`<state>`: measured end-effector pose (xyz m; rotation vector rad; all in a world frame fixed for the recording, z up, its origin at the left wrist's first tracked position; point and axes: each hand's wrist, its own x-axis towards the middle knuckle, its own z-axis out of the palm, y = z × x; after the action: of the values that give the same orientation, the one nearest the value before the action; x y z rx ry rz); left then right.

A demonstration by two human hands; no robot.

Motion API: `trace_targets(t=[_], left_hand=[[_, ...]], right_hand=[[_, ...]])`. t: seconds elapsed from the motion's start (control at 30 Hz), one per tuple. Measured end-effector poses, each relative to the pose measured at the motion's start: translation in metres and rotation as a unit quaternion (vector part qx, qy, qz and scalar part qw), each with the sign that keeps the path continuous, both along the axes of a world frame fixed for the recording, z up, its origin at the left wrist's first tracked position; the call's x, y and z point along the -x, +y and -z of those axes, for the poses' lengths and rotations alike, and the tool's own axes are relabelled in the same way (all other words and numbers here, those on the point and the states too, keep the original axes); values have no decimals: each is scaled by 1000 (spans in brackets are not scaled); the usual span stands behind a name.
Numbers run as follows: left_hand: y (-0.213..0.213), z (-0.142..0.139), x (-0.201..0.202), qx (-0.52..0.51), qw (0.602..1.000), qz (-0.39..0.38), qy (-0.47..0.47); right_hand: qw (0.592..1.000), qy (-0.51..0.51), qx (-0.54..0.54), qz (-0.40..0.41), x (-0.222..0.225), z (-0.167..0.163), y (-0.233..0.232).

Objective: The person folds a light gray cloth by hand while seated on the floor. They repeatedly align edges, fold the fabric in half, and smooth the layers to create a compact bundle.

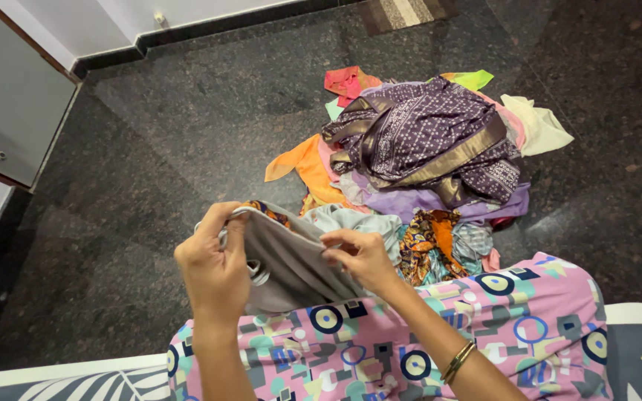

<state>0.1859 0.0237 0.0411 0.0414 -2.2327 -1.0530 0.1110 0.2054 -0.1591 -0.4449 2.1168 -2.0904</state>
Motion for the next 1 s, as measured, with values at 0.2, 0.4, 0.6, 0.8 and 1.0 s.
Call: trace_targets(t=[0.2, 0.4, 0.6, 0.8, 1.0], left_hand=[[-5, -3, -4, -23, 1000, 13, 2], [-2, -3, -8, -36, 999, 5, -8], [-4, -3, -11, -30, 999, 11, 11], [-12, -2, -17, -38, 999, 11, 2], [-30, -4, -24, -22, 999, 9, -38]], right_hand=[[996, 27, 71, -50, -4, 6, -3], [986, 166, -25, -1, -11, -2, -10], [980, 192, -39, 14, -18, -11, -16], [976, 199, -54, 64, -20, -16, -18], [919, 285, -158, 223, 4, -42, 9]])
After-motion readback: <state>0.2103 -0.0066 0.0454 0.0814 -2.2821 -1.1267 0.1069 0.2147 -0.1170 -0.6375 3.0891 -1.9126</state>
